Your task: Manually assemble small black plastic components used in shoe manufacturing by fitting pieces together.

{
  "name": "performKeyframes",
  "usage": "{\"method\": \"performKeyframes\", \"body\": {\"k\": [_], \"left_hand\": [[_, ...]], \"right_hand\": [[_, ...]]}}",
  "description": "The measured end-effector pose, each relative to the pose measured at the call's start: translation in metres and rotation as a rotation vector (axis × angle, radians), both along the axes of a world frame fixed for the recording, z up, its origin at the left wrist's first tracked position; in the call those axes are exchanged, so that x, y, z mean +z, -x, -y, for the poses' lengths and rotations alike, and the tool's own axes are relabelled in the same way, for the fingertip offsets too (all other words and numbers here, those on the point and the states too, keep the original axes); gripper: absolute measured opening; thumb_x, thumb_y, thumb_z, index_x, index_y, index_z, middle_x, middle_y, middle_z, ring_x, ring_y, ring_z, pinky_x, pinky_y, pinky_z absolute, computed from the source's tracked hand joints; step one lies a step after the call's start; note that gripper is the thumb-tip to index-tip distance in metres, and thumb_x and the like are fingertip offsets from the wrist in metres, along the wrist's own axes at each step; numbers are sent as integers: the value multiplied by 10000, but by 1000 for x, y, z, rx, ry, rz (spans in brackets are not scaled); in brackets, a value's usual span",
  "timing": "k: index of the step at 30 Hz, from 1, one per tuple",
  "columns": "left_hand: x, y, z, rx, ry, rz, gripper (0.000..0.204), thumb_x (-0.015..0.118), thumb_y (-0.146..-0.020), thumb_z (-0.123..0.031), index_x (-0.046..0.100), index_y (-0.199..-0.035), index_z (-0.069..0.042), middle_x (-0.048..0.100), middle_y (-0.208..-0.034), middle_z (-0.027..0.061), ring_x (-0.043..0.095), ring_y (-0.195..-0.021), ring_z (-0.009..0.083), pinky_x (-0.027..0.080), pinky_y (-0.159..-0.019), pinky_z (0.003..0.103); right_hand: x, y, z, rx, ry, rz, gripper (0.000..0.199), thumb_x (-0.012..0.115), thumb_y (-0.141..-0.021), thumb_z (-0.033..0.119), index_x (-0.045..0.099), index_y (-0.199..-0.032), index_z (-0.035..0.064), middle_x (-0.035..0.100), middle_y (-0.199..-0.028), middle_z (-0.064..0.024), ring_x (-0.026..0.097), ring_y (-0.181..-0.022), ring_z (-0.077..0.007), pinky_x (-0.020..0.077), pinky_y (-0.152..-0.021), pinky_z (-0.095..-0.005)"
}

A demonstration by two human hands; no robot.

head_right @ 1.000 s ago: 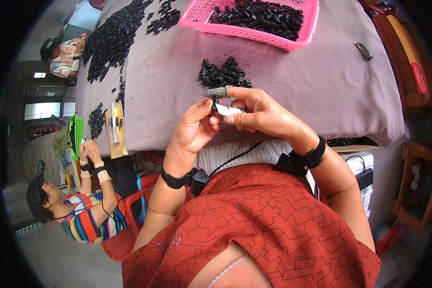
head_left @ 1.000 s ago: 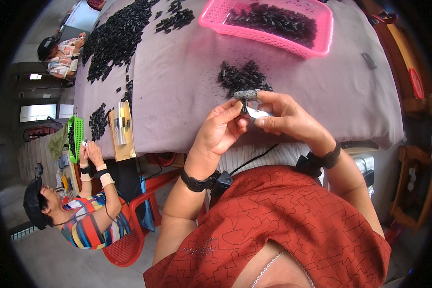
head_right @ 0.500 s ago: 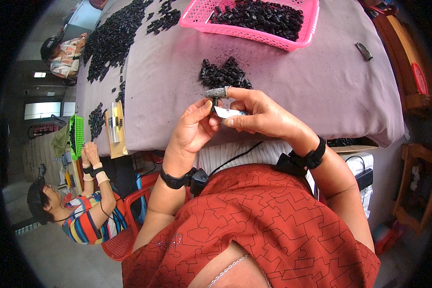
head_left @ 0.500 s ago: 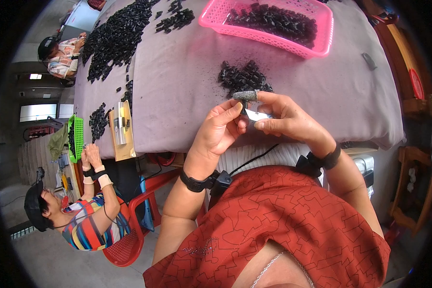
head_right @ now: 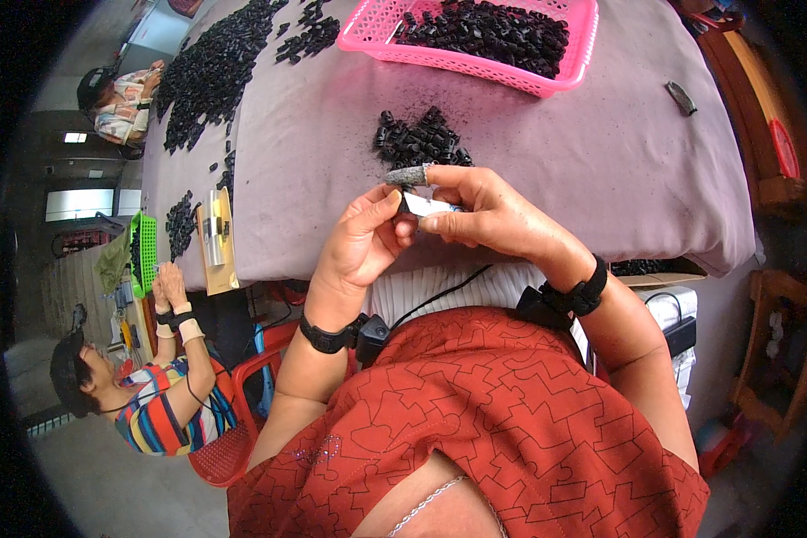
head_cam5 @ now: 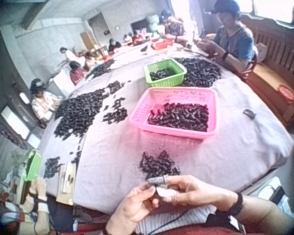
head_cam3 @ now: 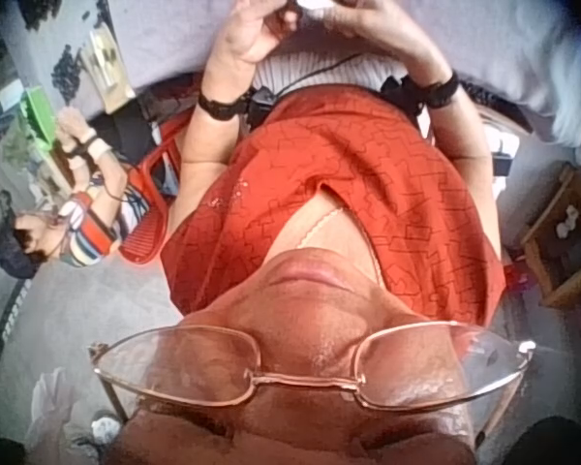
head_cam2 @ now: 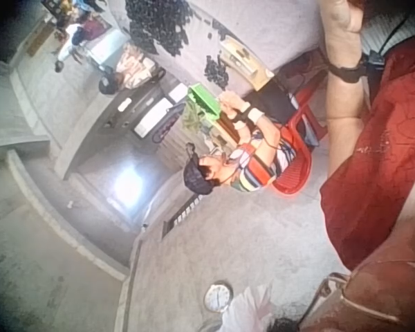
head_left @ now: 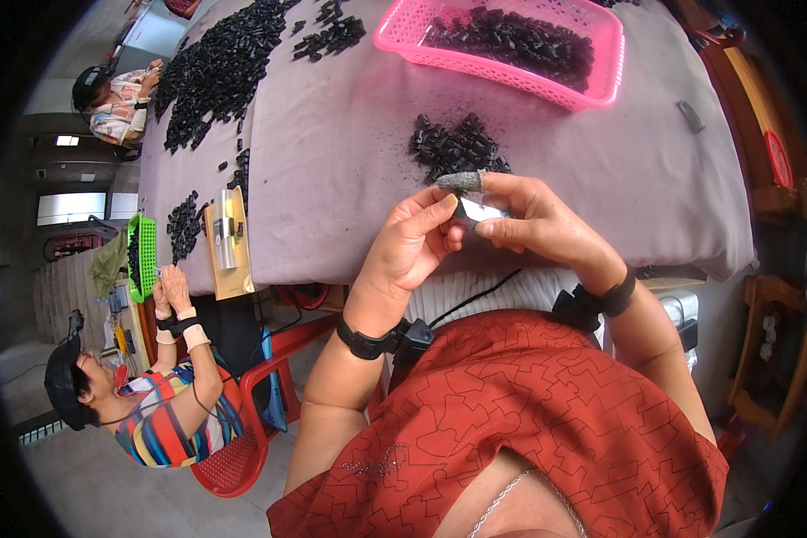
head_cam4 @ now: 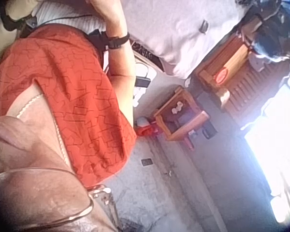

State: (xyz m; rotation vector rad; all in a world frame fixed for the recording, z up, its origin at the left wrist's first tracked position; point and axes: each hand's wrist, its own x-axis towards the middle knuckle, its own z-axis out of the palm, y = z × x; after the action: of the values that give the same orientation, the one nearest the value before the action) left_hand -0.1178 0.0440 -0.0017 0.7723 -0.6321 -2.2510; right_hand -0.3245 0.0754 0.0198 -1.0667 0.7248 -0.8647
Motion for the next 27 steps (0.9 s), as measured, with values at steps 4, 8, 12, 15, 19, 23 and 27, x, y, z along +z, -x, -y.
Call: {"method": "performKeyframes", "body": {"k": [4, 8, 12, 15, 19, 23, 27], "left_hand": [[3, 1, 5, -45, 35, 33, 134, 618, -926, -171, 606, -1017, -74, 621, -855, 33, 572, -710, 105, 483, -620, 238], [14, 1, 14, 24, 30, 22, 140, 653, -905, -162, 627, -996, -58, 633, -831, 40, 585, -675, 105, 501, -606, 236], [33, 9, 43, 50, 79, 41, 129, 637, -912, -149, 619, -1003, -59, 642, -841, 48, 600, -690, 110, 518, -610, 246], [52, 29, 85, 39, 211, 105, 141, 611, -922, -127, 616, -1041, -49, 653, -852, 54, 633, -722, 122, 543, -605, 238], [73, 72, 131, 0, 365, 236, 217, 583, -942, -151, 599, -1125, -36, 667, -1012, 89, 643, -798, 142, 543, -652, 247], [74, 84, 124, 21, 509, 388, 256, 581, -945, -146, 589, -1170, -23, 672, -1071, 103, 661, -852, 150, 553, -687, 250], [48, 62, 87, -96, 654, 532, 245, 599, -936, -152, 622, -1149, -31, 683, -1001, 57, 638, -809, 111, 520, -682, 224]], "right_hand": [[-1, 4, 3, -19, 26, 21, 415, 635, -901, 153, 534, -1289, 45, 581, -821, 48, 443, -646, -15, 362, -528, -182], [6, 12, 3, -154, 32, 1, 344, 617, -914, 160, 563, -1233, 42, 551, -798, 50, 430, -629, -10, 348, -517, -180], [-2, 19, 6, -476, 15, 122, 270, 598, -929, 160, 577, -1170, 40, 506, -753, 58, 425, -612, -10, 328, -501, -175], [-3, 22, 6, -575, 53, 167, 238, 578, -941, 147, 574, -1152, 37, 485, -695, 55, 419, -568, -18, 314, -472, -178], [-8, 25, 10, -655, 108, 169, 219, 579, -946, 160, 579, -1129, 38, 501, -668, 42, 408, -516, -25, 300, -442, -180], [-9, 29, 11, -698, 104, 141, 219, 586, -945, 168, 588, -1123, 42, 519, -662, 41, 409, -501, -22, 297, -438, -175], [-8, 31, 14, -696, 103, 118, 209, 591, -944, 173, 590, -1107, 43, 520, -662, 45, 418, -510, -16, 298, -443, -176]]}}
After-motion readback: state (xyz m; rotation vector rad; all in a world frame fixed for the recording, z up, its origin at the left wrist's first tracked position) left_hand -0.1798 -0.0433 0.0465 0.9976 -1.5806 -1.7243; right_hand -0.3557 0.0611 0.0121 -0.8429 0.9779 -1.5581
